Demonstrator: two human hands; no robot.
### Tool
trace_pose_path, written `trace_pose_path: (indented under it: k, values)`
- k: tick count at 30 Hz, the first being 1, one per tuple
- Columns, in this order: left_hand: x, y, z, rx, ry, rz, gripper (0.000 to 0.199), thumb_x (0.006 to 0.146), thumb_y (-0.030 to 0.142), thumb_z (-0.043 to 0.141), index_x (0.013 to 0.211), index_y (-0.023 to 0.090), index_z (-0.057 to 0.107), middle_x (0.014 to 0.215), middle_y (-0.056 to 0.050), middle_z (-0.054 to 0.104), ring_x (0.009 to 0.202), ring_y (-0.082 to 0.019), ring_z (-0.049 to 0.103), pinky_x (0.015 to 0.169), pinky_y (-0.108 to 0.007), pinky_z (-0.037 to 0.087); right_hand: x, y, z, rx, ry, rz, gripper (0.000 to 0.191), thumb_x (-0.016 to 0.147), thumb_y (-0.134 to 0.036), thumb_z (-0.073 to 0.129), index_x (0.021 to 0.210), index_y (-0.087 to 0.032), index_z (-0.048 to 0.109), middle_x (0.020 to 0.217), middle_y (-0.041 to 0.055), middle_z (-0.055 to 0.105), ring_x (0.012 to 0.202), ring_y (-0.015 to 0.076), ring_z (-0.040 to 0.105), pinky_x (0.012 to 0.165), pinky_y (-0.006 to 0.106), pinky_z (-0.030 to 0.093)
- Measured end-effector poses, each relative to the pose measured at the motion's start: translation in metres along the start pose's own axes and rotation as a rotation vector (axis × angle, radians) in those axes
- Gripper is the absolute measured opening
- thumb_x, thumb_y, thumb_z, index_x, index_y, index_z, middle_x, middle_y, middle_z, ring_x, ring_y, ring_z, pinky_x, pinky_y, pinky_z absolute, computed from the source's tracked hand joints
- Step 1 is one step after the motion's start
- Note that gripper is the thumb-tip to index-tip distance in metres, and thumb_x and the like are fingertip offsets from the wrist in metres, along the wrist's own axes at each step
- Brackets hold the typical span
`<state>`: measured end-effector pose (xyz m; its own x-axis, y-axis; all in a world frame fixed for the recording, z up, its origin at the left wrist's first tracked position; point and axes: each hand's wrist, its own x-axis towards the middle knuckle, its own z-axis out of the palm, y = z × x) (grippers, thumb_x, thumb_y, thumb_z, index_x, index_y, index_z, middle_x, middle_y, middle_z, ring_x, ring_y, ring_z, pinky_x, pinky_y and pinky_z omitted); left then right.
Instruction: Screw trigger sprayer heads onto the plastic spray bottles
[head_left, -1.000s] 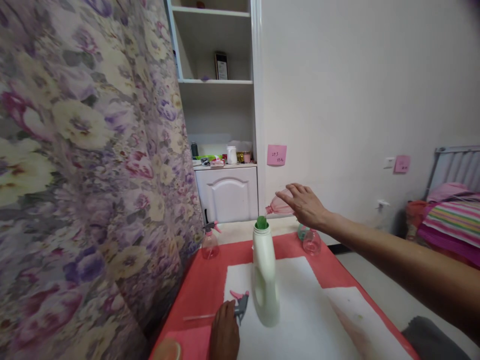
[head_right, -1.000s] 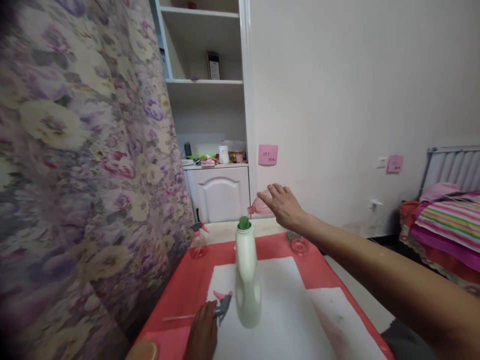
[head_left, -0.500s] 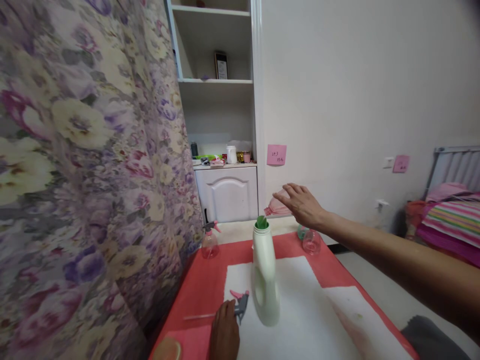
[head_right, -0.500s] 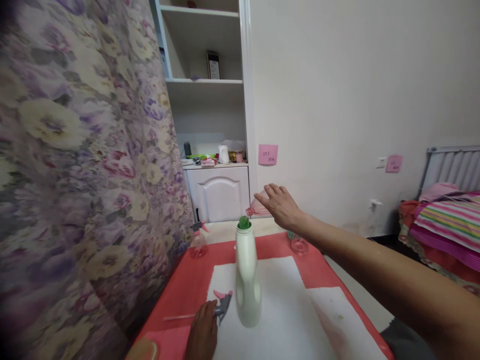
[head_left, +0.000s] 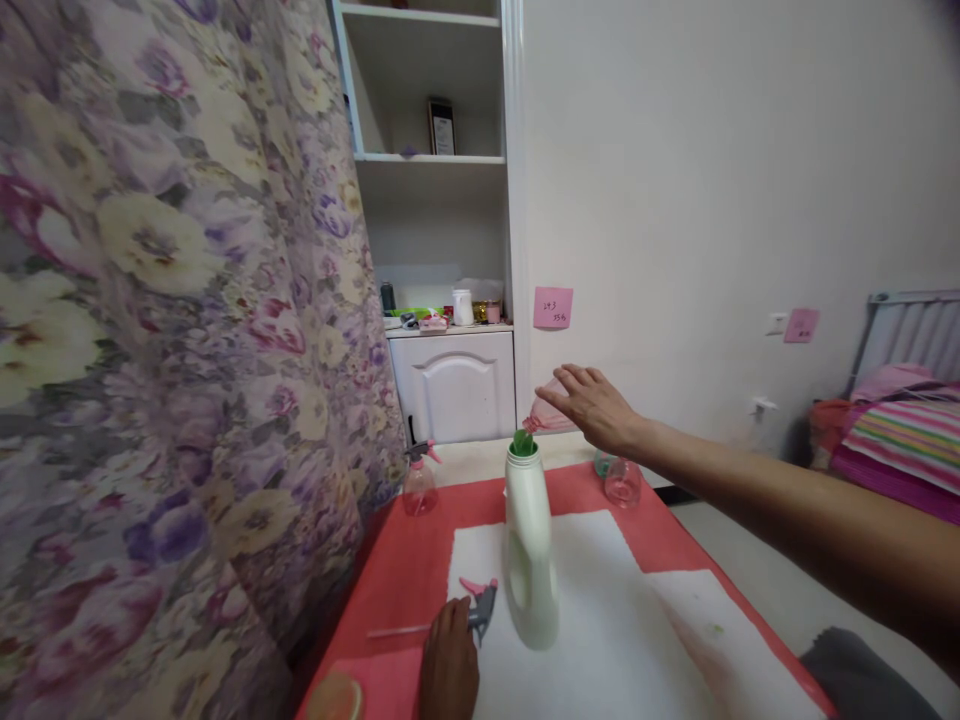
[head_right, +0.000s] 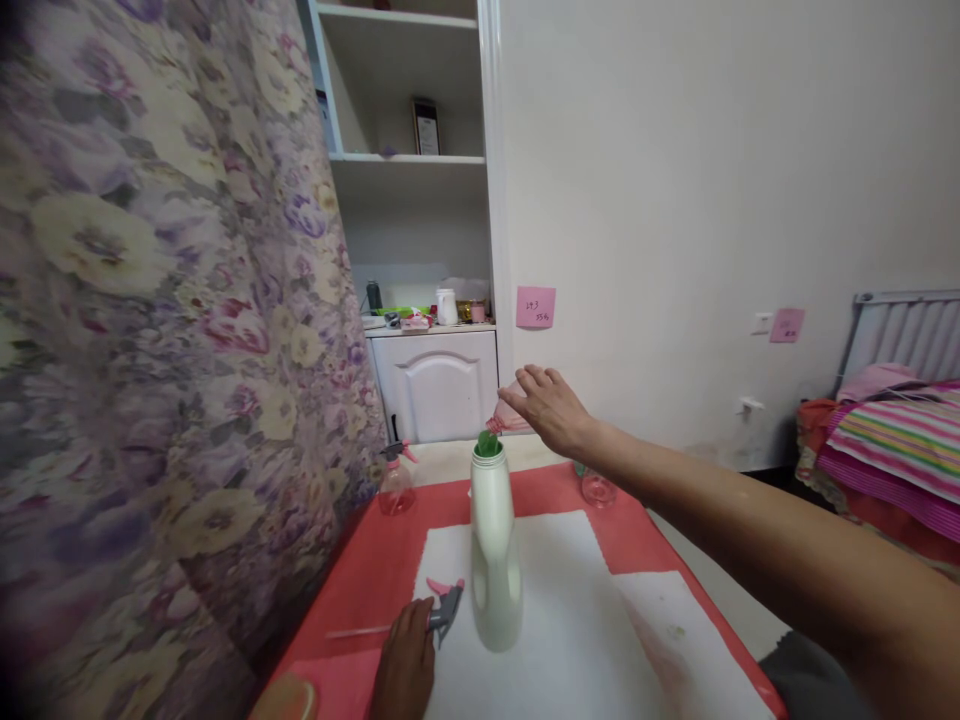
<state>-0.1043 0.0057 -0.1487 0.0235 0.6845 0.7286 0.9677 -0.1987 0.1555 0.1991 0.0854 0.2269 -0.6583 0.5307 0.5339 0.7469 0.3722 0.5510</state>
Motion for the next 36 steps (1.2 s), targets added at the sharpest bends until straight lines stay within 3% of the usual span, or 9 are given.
trace_pose_path:
  k: [9,15,28,36]
  values:
    - [-0.005,-0.006,0.009,0.091,0.073,0.085,0.037,0.086,0.008,0.038,0.115,0.015,0.06,0.11,-0.011,0.071,0.104,-0.024,0.066,0.089,-0.041,0.056,0.012,-0.004,-0.002,-0.022,0.035,-0.07,0.05,0.087,-0.008,0.052,0.133,-0.024,0.049,0.137,0.0167,0.052,0.128,0.0333,0.044,0.096,0.042,0.035]
    - [-0.006,-0.007,0.012,0.035,0.015,0.031,0.04,0.085,0.008,0.037,0.116,0.016,0.061,0.112,-0.011,0.071,0.106,-0.024,0.065,0.091,-0.042,0.055,0.019,-0.008,-0.005,-0.053,0.048,-0.136,0.04,0.09,-0.011,0.05,0.128,-0.024,0.053,0.134,0.0138,0.055,0.127,0.031,0.044,0.097,0.042,0.034]
    - [-0.001,-0.003,0.005,-0.041,-0.032,-0.034,0.041,0.085,0.008,0.038,0.115,0.018,0.063,0.112,-0.011,0.071,0.105,-0.024,0.065,0.091,-0.041,0.054,0.027,-0.016,-0.018,-0.095,0.068,-0.23,0.037,0.091,-0.014,0.048,0.126,-0.026,0.052,0.13,0.0099,0.057,0.123,0.0282,0.045,0.099,0.042,0.032]
    - [-0.001,-0.004,0.006,0.009,0.0,0.008,0.039,0.085,0.007,0.037,0.115,0.012,0.062,0.112,-0.014,0.07,0.104,-0.025,0.066,0.088,-0.04,0.055,0.027,-0.017,-0.019,-0.08,0.07,-0.256,0.037,0.09,-0.015,0.052,0.125,-0.025,0.054,0.127,0.0108,0.058,0.123,0.0281,0.044,0.1,0.041,0.031]
